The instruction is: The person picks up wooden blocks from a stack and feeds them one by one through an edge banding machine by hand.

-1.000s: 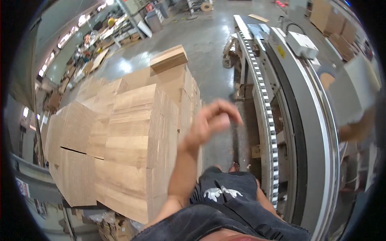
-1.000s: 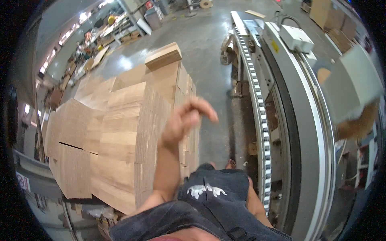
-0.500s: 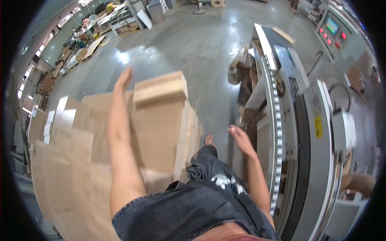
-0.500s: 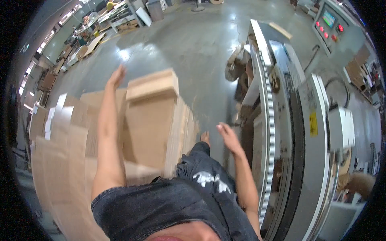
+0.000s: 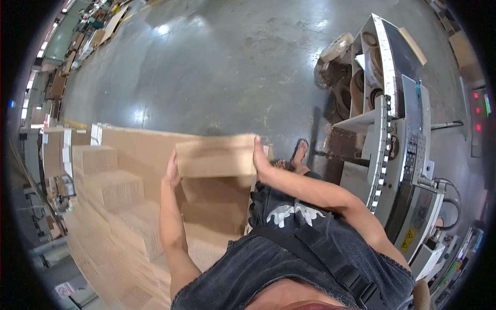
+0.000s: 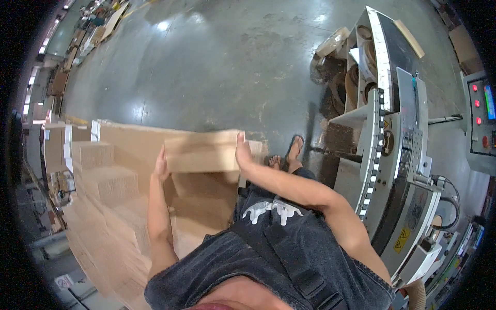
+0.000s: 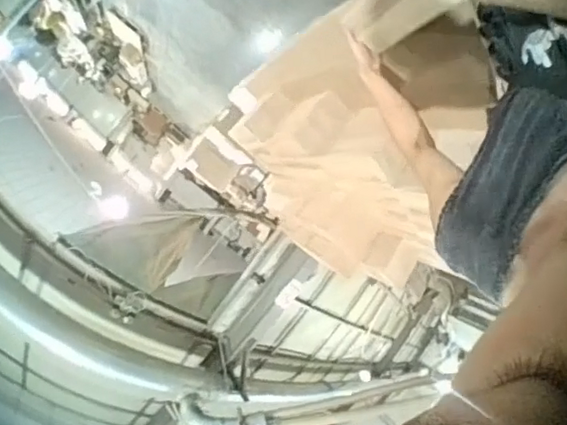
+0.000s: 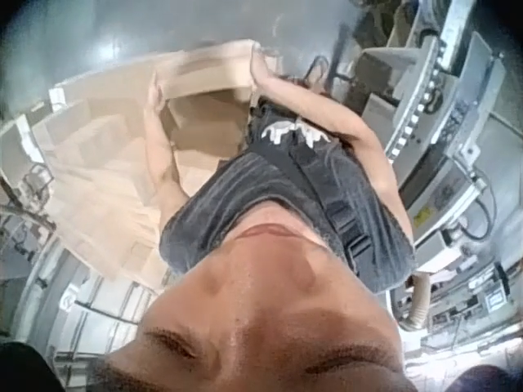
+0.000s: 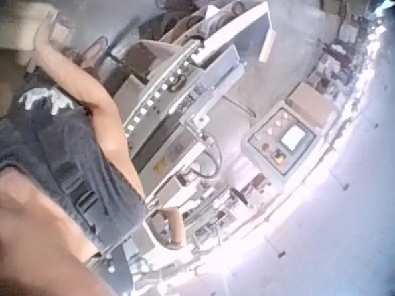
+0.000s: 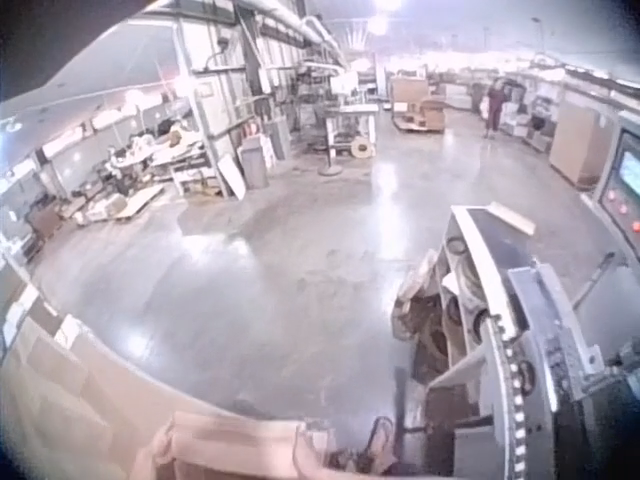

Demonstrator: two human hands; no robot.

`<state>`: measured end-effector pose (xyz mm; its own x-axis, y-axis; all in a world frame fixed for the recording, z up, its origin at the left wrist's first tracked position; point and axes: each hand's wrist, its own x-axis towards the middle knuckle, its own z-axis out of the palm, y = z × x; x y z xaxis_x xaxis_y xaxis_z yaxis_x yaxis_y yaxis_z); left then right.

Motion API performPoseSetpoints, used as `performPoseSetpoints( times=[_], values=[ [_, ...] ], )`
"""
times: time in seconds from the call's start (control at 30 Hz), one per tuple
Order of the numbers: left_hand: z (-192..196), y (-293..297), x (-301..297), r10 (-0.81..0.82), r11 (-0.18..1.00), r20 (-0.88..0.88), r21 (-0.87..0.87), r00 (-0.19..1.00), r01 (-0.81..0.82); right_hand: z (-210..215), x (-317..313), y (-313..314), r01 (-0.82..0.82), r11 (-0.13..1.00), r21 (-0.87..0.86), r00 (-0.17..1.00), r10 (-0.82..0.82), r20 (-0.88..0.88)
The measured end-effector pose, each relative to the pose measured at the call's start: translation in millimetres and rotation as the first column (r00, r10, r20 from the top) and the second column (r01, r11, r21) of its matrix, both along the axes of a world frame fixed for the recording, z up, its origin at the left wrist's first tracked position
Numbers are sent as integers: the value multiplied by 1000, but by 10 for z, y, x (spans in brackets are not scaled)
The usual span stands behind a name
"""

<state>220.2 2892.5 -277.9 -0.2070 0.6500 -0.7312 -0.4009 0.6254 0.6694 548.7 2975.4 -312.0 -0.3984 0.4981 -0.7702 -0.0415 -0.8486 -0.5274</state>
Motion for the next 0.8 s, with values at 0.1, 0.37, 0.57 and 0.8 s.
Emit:
performPoseSetpoints(
  times=[0.1,0.37,0.57,0.8],
  values=[
    [-34,-72,67,68,995,117,65,991,-76,-624,-84,19,58,996,62,986,-66,150],
    [100,706,979,177,954,131,221,976,-202,-301,360,1790,-242,968,70,917,205,341],
    [259,2669,2034,98,958,90,261,991,-119,-570,1331,3465,-64,975,213,996,48,80],
    [81,5438,3442,-247,943,33,240,968,232,-118,3292,5090,403,883,240,897,-433,88]
  ],
)
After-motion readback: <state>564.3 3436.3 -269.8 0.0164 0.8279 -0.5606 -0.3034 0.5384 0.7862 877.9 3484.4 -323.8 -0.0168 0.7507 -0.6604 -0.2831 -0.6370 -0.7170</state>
